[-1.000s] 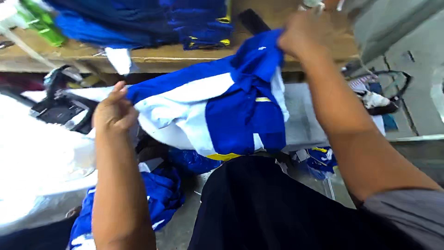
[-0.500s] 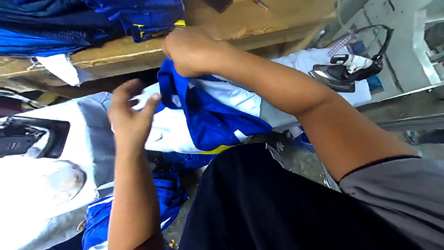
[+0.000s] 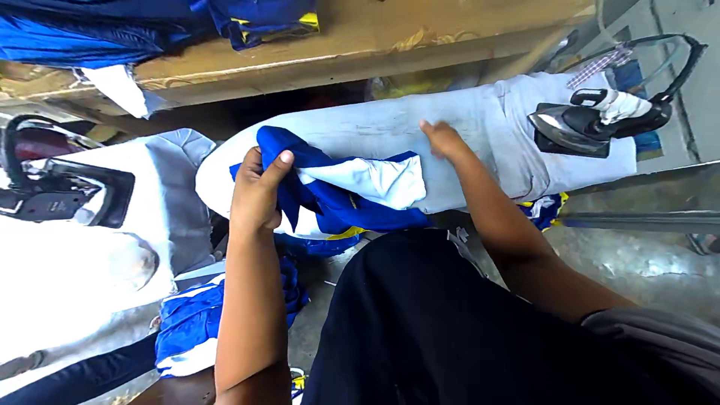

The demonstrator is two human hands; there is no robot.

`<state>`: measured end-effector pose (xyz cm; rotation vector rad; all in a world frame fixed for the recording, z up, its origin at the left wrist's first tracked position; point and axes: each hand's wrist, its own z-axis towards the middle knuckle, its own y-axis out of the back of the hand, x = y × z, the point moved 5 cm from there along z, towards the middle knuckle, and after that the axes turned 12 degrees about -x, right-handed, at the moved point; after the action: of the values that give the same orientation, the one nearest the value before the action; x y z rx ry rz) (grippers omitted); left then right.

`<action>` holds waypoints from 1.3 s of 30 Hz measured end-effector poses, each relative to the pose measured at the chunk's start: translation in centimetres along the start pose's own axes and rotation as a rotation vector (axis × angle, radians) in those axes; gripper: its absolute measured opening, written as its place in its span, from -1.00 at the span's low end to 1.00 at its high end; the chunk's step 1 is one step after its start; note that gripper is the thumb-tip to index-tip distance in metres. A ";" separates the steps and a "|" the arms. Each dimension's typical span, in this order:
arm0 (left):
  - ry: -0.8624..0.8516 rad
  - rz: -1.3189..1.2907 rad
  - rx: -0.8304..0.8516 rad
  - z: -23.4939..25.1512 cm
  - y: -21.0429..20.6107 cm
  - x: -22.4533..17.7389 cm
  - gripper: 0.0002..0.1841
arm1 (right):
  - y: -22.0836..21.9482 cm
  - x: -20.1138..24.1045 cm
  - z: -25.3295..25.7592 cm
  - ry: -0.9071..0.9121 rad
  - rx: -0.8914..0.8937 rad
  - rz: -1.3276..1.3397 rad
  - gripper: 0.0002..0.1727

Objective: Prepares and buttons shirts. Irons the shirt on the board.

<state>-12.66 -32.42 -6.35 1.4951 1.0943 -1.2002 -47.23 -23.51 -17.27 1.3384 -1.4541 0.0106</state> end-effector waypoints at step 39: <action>-0.040 -0.745 -0.753 -31.1 11.5 11.2 -0.45 | 4.1 4.8 -22.0 0.875 0.875 0.692 -0.81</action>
<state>5.96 -3.33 -12.22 0.4804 1.8923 -1.0704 -34.15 -11.53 -2.79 1.1278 -1.0526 1.6228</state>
